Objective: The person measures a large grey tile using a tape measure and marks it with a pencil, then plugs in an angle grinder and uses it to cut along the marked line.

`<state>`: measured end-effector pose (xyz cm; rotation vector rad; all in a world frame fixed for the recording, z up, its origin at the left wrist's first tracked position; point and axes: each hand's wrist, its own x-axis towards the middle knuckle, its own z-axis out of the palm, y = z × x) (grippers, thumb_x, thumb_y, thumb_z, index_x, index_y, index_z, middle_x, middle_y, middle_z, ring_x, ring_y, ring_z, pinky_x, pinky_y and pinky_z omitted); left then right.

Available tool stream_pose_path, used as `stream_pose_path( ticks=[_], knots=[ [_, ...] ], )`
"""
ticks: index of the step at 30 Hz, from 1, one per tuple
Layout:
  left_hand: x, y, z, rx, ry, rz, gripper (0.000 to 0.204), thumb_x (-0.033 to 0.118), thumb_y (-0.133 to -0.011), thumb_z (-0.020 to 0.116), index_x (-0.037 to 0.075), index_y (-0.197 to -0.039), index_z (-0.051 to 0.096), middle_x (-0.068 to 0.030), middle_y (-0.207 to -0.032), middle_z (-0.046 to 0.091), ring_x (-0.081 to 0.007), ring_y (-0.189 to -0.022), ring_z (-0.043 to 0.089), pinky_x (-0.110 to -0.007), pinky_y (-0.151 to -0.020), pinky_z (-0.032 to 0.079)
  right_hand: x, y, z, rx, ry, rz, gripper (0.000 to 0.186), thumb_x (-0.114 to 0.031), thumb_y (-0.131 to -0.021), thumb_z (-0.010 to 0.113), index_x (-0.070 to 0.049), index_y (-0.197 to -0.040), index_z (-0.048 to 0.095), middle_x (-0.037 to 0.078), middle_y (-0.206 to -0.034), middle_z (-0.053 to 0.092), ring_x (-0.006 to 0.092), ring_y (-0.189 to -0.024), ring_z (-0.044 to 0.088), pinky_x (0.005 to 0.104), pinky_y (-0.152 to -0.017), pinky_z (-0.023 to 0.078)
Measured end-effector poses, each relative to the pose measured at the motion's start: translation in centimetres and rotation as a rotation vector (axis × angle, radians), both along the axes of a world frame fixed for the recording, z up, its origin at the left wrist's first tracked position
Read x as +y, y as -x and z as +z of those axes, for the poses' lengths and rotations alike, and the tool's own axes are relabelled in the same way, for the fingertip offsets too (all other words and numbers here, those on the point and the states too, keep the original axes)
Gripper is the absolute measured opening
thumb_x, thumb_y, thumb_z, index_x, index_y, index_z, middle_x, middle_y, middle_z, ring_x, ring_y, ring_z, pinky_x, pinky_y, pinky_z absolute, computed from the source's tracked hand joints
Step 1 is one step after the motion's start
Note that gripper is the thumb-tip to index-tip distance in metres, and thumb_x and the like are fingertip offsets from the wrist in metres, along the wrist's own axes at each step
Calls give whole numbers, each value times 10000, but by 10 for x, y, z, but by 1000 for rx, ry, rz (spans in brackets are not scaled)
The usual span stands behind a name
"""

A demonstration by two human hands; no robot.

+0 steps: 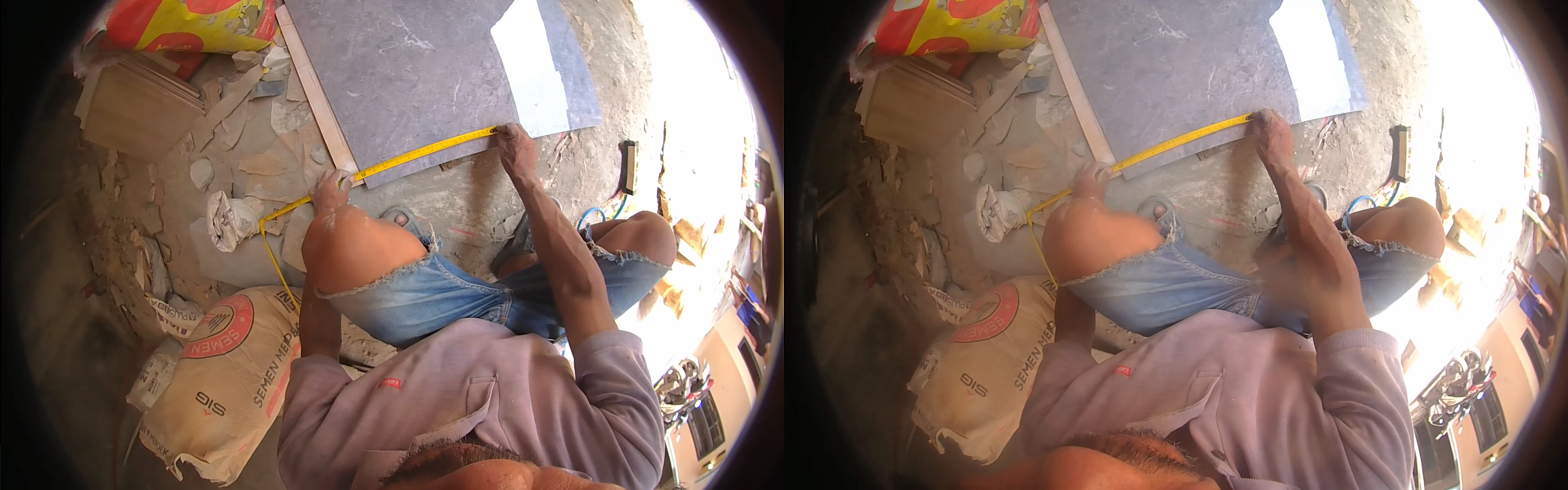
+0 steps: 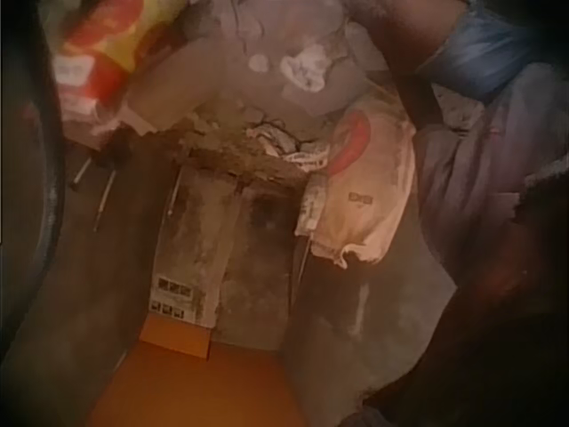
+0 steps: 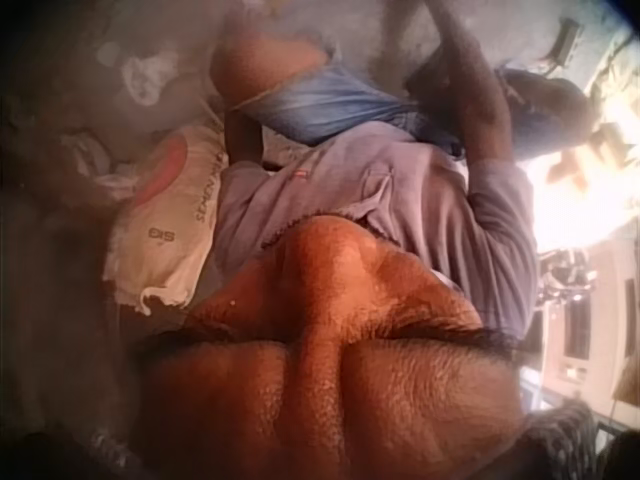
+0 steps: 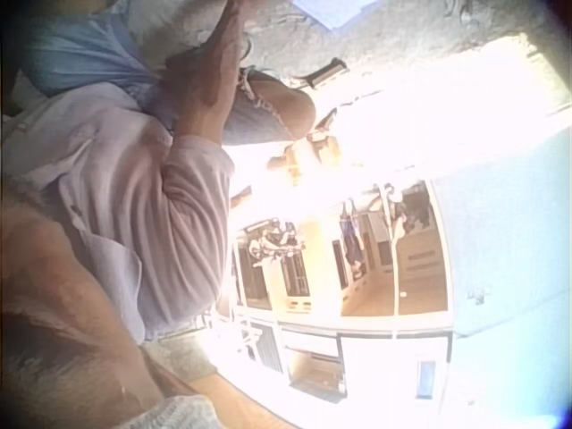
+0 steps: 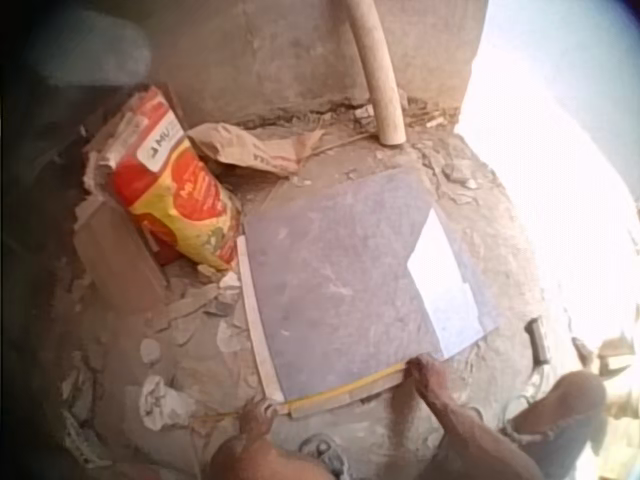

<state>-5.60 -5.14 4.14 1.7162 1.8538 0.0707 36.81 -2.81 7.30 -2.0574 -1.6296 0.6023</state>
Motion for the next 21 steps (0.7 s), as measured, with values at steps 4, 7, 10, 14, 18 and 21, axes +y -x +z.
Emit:
stream_pose_path(
  ticks=[4, 7, 10, 14, 18, 21],
  knots=[
    [-4, 9, -2, -3, -35, 20, 213, 368, -832, 649, 198, -961, 642, -45, -980, 600, -292, -1004, 562, -482, -844, 384, 5, 10, 3, 90, 13, -6, 131, -119, -850, 575, -52, -932, 652, 163, -910, 636, 366, -878, 611, 422, -765, 481],
    [0, -2, -1, -30, -10, -1, 227, 367, -837, 640, 182, -968, 638, -54, -983, 599, -291, -1008, 563, -476, -829, 393, 1, 0, -1, 77, -6, 12, 138, -118, -850, 570, -57, -941, 653, 162, -919, 635, 363, -888, 609, 426, -779, 479],
    [5, -13, 0, -22, -15, -25, 256, 373, -835, 638, 169, -990, 637, -66, -989, 601, -307, -1003, 565, -476, -808, 406, 0, -4, -4, 39, -57, 31, 148, -122, -851, 571, -65, -958, 656, 155, -928, 637, 355, -907, 608, 426, -794, 477],
    [4, -1, -3, 17, 27, 12, 295, 394, -825, 641, 166, -1011, 636, -87, -1028, 606, -335, -1000, 567, -492, -824, 417, 2, 5, 0, 15, -2, 57, 172, -149, -865, 592, -65, -994, 669, 146, -955, 656, 337, -892, 634, 398, -779, 501],
    [9, -1, -2, -24, 166, 16, 289, 399, -830, 634, 171, -1007, 639, -97, -1056, 614, -345, -1014, 561, -504, -854, 413, -1, 3, 0, -22, 47, 93, 174, -159, -871, 590, -71, -994, 678, 145, -927, 650, 335, -874, 634, 397, -759, 500],
    [12, -4, 0, 62, 134, -25, 274, 397, -833, 631, 178, -997, 645, -93, -1022, 626, -341, -1021, 553, -506, -860, 408, -2, 4, 0, 85, 20, 95, 146, -124, -841, 601, -87, -959, 679, 147, -935, 639, 359, -889, 612, 426, -790, 481]
  ],
)
